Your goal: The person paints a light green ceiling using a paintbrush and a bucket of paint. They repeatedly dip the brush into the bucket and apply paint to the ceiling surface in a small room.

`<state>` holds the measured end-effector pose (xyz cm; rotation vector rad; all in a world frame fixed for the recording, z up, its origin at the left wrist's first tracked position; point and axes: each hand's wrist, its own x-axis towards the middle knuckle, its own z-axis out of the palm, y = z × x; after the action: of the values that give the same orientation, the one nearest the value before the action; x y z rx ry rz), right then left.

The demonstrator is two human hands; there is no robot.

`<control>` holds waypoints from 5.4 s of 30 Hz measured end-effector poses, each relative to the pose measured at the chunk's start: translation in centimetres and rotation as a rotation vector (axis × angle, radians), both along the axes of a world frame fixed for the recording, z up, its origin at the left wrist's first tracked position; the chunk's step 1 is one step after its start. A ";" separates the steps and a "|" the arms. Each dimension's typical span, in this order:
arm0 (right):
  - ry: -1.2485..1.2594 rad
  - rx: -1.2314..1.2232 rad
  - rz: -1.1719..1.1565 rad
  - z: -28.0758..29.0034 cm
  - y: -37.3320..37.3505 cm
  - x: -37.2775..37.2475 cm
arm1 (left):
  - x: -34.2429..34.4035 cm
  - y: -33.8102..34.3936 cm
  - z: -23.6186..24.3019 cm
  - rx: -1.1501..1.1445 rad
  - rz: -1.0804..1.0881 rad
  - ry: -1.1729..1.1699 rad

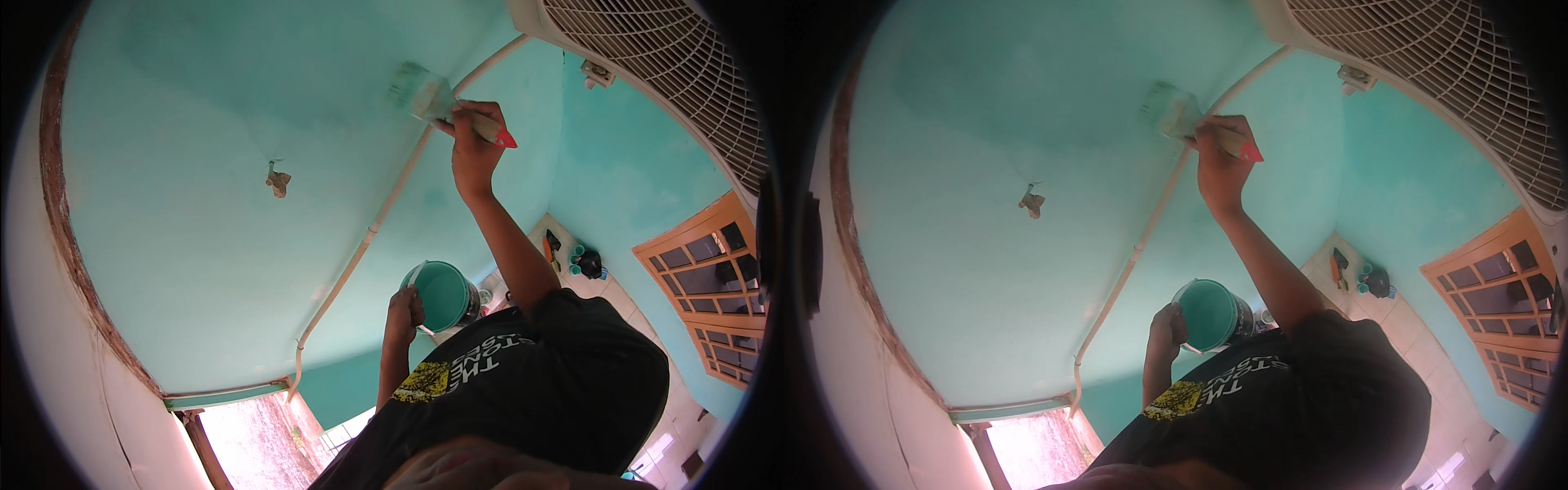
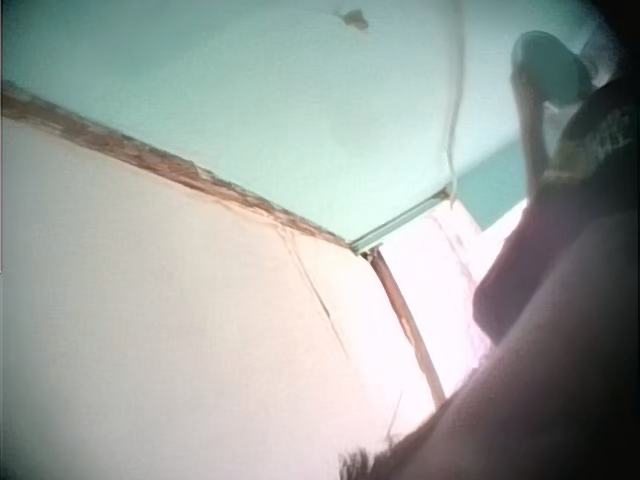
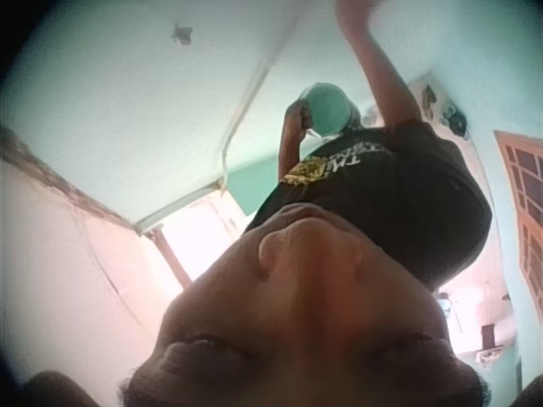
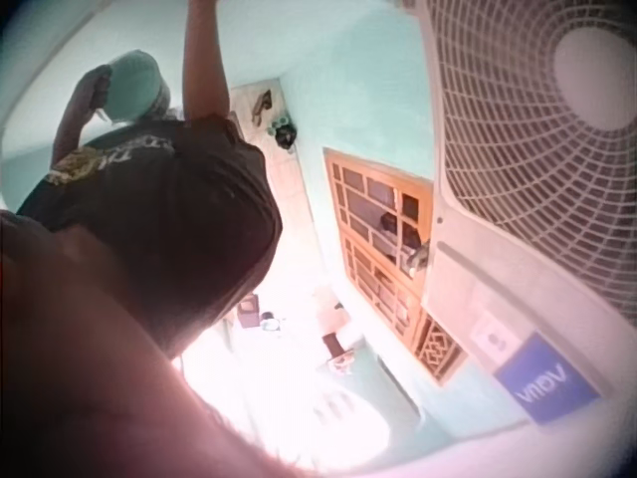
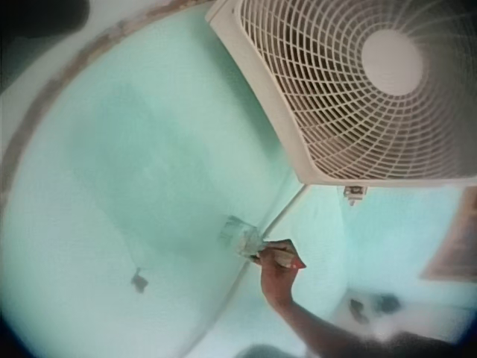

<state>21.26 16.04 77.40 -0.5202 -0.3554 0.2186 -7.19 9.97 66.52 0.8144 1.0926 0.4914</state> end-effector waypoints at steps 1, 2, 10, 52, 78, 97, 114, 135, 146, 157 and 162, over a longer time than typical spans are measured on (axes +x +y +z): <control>-0.028 0.056 -0.016 2.3 -0.3 -0.3 | 0.3 0.1 -0.2 0.010 0.004 -0.003; -0.063 0.092 -0.022 3.8 -0.2 -0.9 | 0.4 -0.1 -0.4 0.059 0.000 -0.017; 0.103 -0.073 -0.025 -1.9 0.0 -0.4 | 0.3 -0.4 0.0 0.056 0.043 -0.012; -0.144 -0.234 -0.145 -1.6 1.0 -3.1 | -1.7 -2.3 0.1 0.040 0.015 -0.032; -0.506 -0.493 -0.426 -4.8 -0.2 -4.4 | -1.7 -1.1 0.9 0.032 0.062 0.016; -0.111 -0.124 0.041 -8.9 1.5 -3.0 | -1.3 -1.6 0.8 0.016 0.084 0.043; -0.088 -0.337 0.318 -3.4 -9.4 -0.3 | -0.1 -1.0 3.2 0.030 -0.010 -0.022; -2.045 -0.599 1.239 -1.7 -6.3 -8.0 | 1.7 -1.1 14.9 0.184 -0.143 -0.184; -2.102 -0.217 0.841 -6.9 -5.5 -11.1 | 1.3 -2.2 15.8 0.224 -0.076 -0.087; -1.847 -0.727 1.171 3.1 -7.1 -7.0 | -0.1 -2.2 15.8 0.220 -0.076 -0.221; -1.633 -0.621 1.058 1.3 -7.6 -6.0 | -0.2 -2.7 15.5 0.221 -0.061 -0.236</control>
<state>15.26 8.49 78.67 -1.0132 -2.2213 0.9325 -7.38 7.26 81.97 0.9537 0.8018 0.6474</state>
